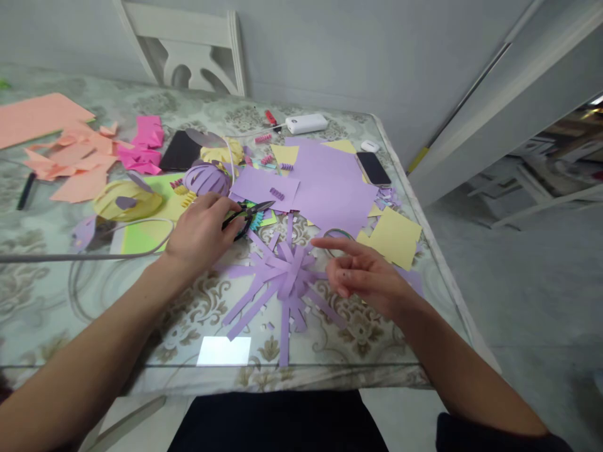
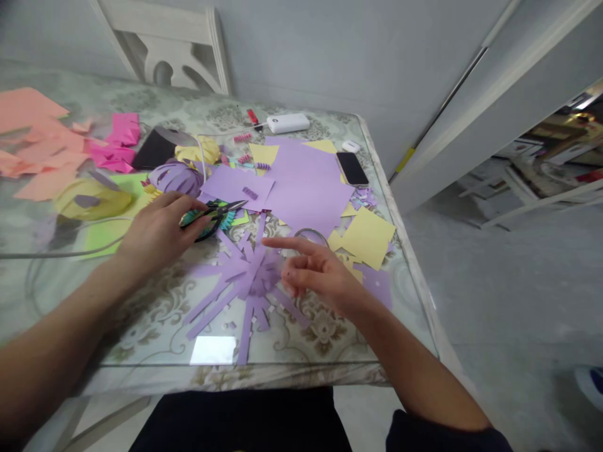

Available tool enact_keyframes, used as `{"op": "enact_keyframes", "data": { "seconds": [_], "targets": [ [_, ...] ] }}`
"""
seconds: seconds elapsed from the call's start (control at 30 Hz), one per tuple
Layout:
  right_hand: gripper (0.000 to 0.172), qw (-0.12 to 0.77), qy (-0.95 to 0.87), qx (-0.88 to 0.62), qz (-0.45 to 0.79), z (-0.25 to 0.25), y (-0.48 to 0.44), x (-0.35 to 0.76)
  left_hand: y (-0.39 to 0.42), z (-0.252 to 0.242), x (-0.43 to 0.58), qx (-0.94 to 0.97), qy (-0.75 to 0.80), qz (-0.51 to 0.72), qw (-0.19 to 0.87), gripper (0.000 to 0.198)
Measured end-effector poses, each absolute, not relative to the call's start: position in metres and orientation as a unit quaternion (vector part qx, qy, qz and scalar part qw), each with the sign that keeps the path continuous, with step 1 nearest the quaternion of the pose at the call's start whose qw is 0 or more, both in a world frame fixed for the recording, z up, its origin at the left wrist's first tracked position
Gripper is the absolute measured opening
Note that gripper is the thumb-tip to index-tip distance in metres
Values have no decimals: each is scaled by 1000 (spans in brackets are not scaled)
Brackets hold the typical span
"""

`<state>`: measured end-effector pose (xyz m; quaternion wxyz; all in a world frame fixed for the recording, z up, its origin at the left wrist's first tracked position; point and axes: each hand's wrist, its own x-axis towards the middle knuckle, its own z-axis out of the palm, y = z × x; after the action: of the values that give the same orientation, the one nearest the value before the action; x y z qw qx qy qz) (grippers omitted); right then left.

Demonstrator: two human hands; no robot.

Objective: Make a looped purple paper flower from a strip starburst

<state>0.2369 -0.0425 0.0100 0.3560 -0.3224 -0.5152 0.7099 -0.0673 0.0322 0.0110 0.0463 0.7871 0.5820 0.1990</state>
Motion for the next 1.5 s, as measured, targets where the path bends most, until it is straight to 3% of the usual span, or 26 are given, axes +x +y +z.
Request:
{"op": "enact_keyframes", "data": {
  "seconds": [0.07, 0.23, 0.4, 0.87, 1.0, 1.1, 1.17, 1.27, 1.5],
  "targets": [
    [55, 338, -489, -272, 757, 9, -46, 232, 17, 20, -57, 800, 536, 253, 94, 24],
    [64, 305, -453, -197, 814, 5, -52, 220, -22, 31, -31, 769, 432, 309, 355, 22],
    [68, 296, -454, -205, 815, 4, -54, 218, -29, 27, -25, 731, 418, 332, 425, 16],
    [69, 286, -547, -235, 751, 7, -58, 216, -29, 25, -27, 703, 411, 364, 451, 15],
    [55, 370, -681, -361, 519, 9, -58, 214, -29, 26, -27, 720, 403, 359, 437, 13],
    [28, 418, -738, -437, 299, 4, -50, 216, -30, 28, -25, 751, 395, 343, 404, 12],
    [13, 412, -754, -448, 246, 0, -44, 217, -31, 27, -25, 778, 396, 326, 364, 12],
    [13, 371, -760, -467, 259, -4, -41, 216, -34, 25, -25, 810, 409, 290, 303, 8],
    [21, 344, -731, -481, 341, -3, -46, 208, -37, 19, -23, 833, 443, 226, 242, 20]
  ]
}}
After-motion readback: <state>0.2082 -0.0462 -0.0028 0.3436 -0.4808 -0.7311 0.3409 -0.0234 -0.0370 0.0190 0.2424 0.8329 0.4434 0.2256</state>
